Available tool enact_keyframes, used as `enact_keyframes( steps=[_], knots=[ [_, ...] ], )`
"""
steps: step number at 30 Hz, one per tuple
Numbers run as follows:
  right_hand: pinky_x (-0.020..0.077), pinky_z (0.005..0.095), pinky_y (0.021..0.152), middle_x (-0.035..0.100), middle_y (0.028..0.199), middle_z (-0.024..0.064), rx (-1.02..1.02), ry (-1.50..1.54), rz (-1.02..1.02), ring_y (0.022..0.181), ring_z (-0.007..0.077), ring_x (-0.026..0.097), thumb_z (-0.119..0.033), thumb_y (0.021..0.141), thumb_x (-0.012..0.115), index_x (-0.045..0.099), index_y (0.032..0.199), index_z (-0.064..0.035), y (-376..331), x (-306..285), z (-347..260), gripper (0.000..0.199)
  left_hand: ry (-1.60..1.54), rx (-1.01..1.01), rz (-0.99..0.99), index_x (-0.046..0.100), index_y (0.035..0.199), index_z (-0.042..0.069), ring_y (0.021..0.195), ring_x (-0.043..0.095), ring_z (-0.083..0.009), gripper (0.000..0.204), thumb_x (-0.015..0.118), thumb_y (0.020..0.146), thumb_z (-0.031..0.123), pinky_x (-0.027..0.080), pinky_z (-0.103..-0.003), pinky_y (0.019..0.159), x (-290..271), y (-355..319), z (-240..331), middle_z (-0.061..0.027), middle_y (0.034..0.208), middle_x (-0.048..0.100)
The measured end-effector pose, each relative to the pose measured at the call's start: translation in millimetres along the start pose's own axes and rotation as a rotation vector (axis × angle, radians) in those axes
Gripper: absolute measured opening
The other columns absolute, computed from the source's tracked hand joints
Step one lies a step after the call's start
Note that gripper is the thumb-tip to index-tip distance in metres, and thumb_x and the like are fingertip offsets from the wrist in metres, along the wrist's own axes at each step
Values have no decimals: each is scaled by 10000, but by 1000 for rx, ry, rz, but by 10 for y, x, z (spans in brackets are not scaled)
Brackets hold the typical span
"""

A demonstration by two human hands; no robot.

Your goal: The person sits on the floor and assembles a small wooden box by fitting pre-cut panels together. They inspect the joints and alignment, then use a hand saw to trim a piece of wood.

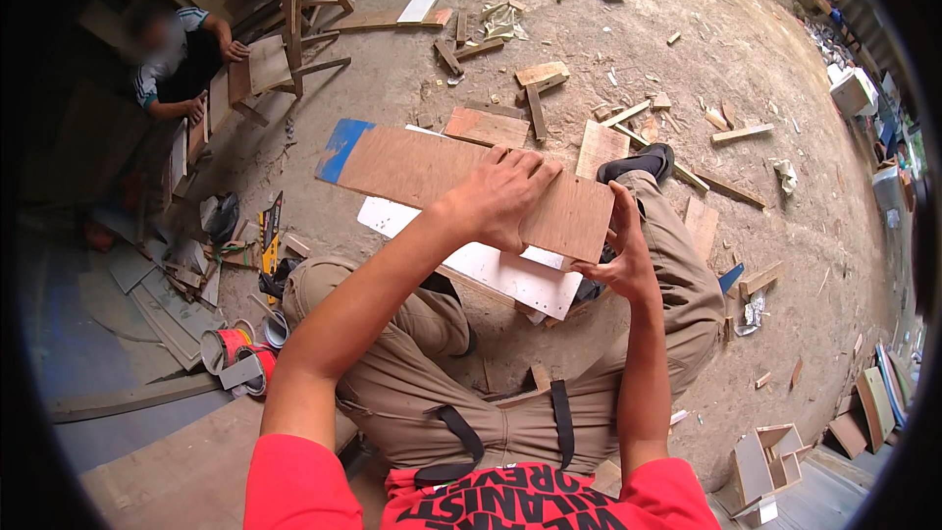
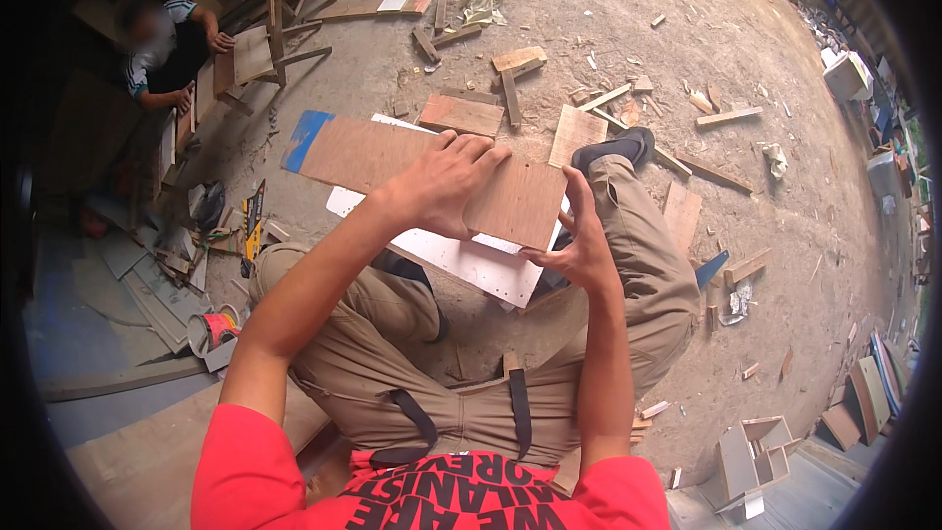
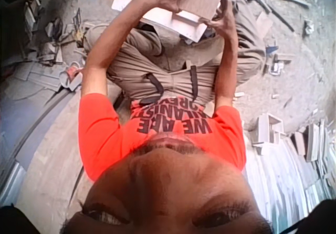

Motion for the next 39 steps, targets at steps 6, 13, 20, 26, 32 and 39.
enact_keyframes(
  steps=[6, 13, 20, 26, 32, 39],
  knots=[
    [324, 544, 1182, 247, 1609, 150, -9, 6, -14, 1515, 304, 232, -175, 489, 1008, 192, 1573, -57, -14, 6, 6, 1362, 18, -18, -9, 329, 1469, 25, 1316, 462, -371, 1122, 870, 565, 410, 312, -488, 1125, 39, 11, -1, -232, 1321, 511],
    [321, 559, 1174, 197, 1628, 155, 12, 6, -16, 1522, 344, 202, -244, 511, 1009, 127, 1590, -71, -18, 15, -50, 1404, 48, -23, -57, 322, 1470, 19, 1289, 484, -373, 1094, 848, 591, 402, 305, -510, 1120, 33, 50, 23, -233, 1295, 521],
    [387, 509, 1143, 265, 1581, 162, -278, -366, 44, 1461, 360, 328, -245, 506, 1001, 372, 1527, -123, -25, 122, -294, 1205, 23, -22, -43, 321, 1476, 13, 1290, 487, -375, 1097, 841, 589, 396, 299, -507, 1121, 53, 55, 20, -237, 1295, 525],
    [423, 483, 1120, 364, 1512, 153, -289, -492, 121, 1392, 359, 421, -185, 498, 981, 590, 1381, -155, -26, 142, -301, 966, -8, -40, -68, 317, 1492, 26, 1332, 451, -374, 1129, 859, 572, 390, 275, -515, 1146, 53, 46, 20, -227, 1338, 505],
    [416, 490, 1126, 375, 1512, 141, -300, -496, 114, 1396, 359, 417, -188, 479, 985, 601, 1368, -152, -11, 132, -283, 968, -77, 35, -37, 274, 1542, 97, 1410, 372, -384, 1212, 909, 537, 332, 246, -535, 1172, 18, -95, -108, -208, 1461, 432],
    [405, 480, 1130, 359, 1512, 162, -323, -466, 27, 1384, 362, 436, -298, 530, 984, 576, 1394, -104, -19, 82, -384, 975, -81, -27, -107, 249, 1558, 130, 1420, 353, -386, 1239, 909, 526, 322, 244, -586, 1167, -8, -62, -75, -198, 1475, 421]
  ],
)
Point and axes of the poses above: each hand's wrist, its own y-axis towards the middle knuckle, its own x-axis out of the palm, z = x × y, the point moved 5 cm from there along y, towards the middle knuckle
